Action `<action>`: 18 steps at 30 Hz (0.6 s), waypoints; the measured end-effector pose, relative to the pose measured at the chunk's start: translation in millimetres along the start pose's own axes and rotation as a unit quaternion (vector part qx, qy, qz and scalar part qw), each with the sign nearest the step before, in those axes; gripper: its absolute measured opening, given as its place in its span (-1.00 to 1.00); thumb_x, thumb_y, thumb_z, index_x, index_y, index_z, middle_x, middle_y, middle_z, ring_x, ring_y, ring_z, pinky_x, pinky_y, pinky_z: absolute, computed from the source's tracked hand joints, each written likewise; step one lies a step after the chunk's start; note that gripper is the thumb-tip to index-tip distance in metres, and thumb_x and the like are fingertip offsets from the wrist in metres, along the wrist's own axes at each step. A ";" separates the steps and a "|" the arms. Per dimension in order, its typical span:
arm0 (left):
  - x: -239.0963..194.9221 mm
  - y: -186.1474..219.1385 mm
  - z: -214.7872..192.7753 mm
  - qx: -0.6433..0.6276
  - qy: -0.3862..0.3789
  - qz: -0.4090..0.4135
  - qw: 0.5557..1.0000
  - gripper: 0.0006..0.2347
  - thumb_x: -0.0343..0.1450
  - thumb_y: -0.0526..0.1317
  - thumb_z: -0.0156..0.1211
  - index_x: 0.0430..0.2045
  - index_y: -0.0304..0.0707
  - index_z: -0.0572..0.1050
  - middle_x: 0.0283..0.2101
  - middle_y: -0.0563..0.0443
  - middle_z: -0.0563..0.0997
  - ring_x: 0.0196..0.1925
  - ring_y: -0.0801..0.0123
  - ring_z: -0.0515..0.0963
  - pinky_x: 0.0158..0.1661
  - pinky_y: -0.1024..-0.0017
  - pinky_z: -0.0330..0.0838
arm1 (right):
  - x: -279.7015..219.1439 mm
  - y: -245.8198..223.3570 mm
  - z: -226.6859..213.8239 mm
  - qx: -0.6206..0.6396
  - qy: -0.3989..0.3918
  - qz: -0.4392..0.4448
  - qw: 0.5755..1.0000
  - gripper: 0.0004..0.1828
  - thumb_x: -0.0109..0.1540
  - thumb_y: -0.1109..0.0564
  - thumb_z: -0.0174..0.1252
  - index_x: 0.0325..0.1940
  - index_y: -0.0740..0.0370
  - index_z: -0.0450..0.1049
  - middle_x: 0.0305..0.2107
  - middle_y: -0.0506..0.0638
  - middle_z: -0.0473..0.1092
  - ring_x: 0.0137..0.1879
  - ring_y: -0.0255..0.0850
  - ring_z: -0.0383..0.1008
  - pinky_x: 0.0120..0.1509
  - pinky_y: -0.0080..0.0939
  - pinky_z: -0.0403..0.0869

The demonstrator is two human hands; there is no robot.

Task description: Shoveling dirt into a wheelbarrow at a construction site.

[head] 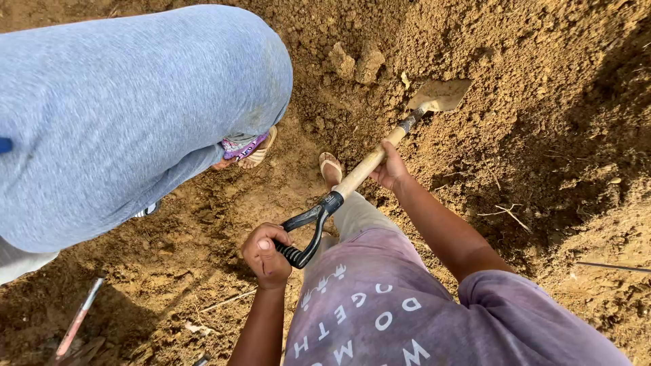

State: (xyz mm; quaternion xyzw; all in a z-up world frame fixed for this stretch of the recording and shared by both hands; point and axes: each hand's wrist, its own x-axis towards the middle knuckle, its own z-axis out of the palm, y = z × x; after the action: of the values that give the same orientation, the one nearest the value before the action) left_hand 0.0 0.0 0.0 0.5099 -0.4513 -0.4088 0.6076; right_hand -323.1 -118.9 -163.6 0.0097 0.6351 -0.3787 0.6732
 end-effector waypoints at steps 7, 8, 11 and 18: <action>15.8 -27.7 -16.9 0.069 0.002 -0.092 0.993 -0.49 0.57 0.15 -0.09 -0.56 -0.37 0.43 -0.53 -0.05 0.50 -0.46 0.39 0.50 -0.37 0.46 0.38 | 89.5 -78.5 -30.3 0.069 0.121 0.006 0.990 -0.38 0.34 -0.36 -0.06 -0.01 0.29 0.34 -0.29 0.13 0.44 -0.12 -0.09 0.58 0.08 -0.02 0.66; 19.5 -35.5 -17.7 0.071 0.000 -0.080 0.994 -0.53 0.59 0.11 -0.09 -0.53 -0.35 0.44 -0.50 -0.04 0.51 -0.41 0.39 0.50 -0.26 0.43 0.39 | 102.0 -84.7 -28.3 0.095 0.120 -0.011 0.988 -0.45 0.33 -0.29 -0.02 0.04 0.26 0.35 -0.31 0.12 0.44 -0.19 -0.12 0.55 -0.01 -0.05 0.65; -10.4 -42.6 -24.8 0.072 0.007 -0.120 0.990 -0.61 0.60 0.02 -0.07 -0.47 -0.32 0.46 -0.43 -0.03 0.54 -0.33 0.39 0.52 -0.10 0.38 0.41 | 198.6 -34.6 -127.8 0.095 0.148 -0.004 0.984 -0.60 0.36 -0.08 0.10 0.09 0.28 0.36 -0.33 0.09 0.47 -0.29 -0.17 0.54 -0.14 -0.11 0.65; -73.0 -74.8 -97.8 0.045 0.071 -0.230 0.969 -0.84 0.52 -0.21 0.10 -0.40 -0.33 0.48 -0.29 -0.09 0.59 -0.23 0.33 0.56 -0.12 0.36 0.50 | 144.8 9.2 -72.1 0.049 0.223 -0.084 0.970 -0.92 0.32 0.15 0.03 -0.12 0.15 0.32 -0.55 -0.01 0.43 -0.51 -0.26 0.41 -0.41 -0.20 0.50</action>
State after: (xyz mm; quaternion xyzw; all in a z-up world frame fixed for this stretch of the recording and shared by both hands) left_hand 72.8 83.5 -90.6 0.6548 -0.2955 -0.4796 0.5038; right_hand -393.0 -148.8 -306.6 0.0737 0.7481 -0.4529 0.4794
